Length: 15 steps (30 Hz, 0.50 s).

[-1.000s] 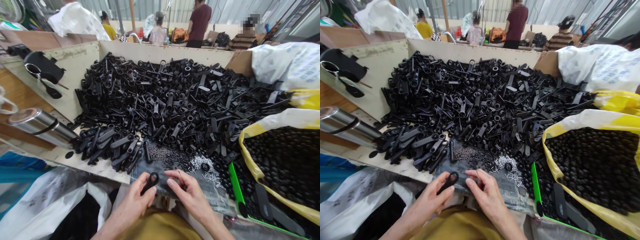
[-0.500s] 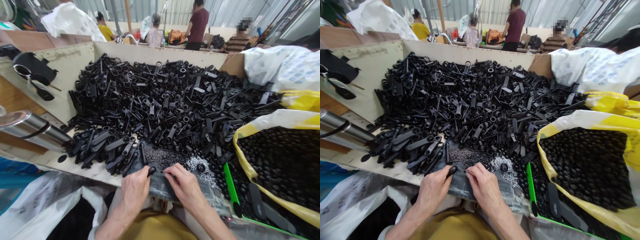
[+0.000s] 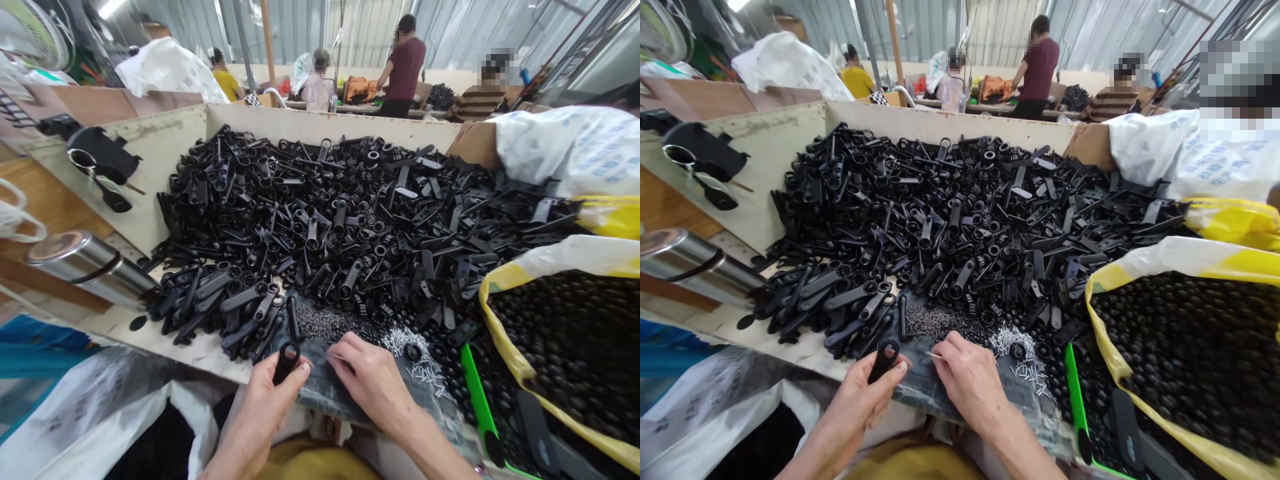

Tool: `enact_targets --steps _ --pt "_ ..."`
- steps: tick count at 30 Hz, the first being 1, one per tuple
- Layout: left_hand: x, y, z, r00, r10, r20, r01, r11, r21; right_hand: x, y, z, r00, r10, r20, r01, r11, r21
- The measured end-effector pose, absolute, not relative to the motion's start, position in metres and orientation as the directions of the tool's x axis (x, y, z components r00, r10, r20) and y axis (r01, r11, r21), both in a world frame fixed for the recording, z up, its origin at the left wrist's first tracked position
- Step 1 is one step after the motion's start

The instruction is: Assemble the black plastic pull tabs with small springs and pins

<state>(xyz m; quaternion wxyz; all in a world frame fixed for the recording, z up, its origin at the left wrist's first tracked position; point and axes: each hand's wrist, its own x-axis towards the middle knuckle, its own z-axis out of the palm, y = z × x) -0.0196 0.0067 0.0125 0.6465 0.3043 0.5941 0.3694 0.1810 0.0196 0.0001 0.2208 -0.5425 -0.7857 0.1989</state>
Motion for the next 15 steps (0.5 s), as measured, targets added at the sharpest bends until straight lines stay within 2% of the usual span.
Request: enact_targets --steps 2,4,6,9,12,15 --pt "-0.017 0.005 0.018 0.099 0.803 -0.588 -0.167 0.596 0.785 0.178 0.017 0.000 -0.182 0.975 0.130 0.505 0.207 -0.838" --pt "-0.014 0.005 0.022 0.141 0.800 -0.583 -0.210 0.599 0.772 0.172 0.013 -0.001 -0.068 0.997 0.046 0.172 0.057 -0.983" --pt "-0.011 0.005 0.025 0.155 0.797 -0.584 -0.252 0.604 0.756 0.162 0.009 -0.003 -0.006 0.999 -0.045 -0.086 -0.046 -0.995" --pt "-0.008 0.005 0.023 0.179 0.784 -0.595 -0.287 0.620 0.730 0.147 0.003 -0.006 0.022 0.989 -0.143 -0.328 -0.128 -0.936" --pt "-0.007 0.004 0.018 0.211 0.778 -0.592 -0.310 0.628 0.714 0.140 -0.001 -0.008 0.002 0.977 -0.212 -0.443 -0.189 -0.877" --pt "-0.008 0.003 0.015 0.236 0.775 -0.586 -0.329 0.631 0.702 0.137 -0.003 -0.009 0.001 0.969 -0.249 -0.473 -0.218 -0.854"
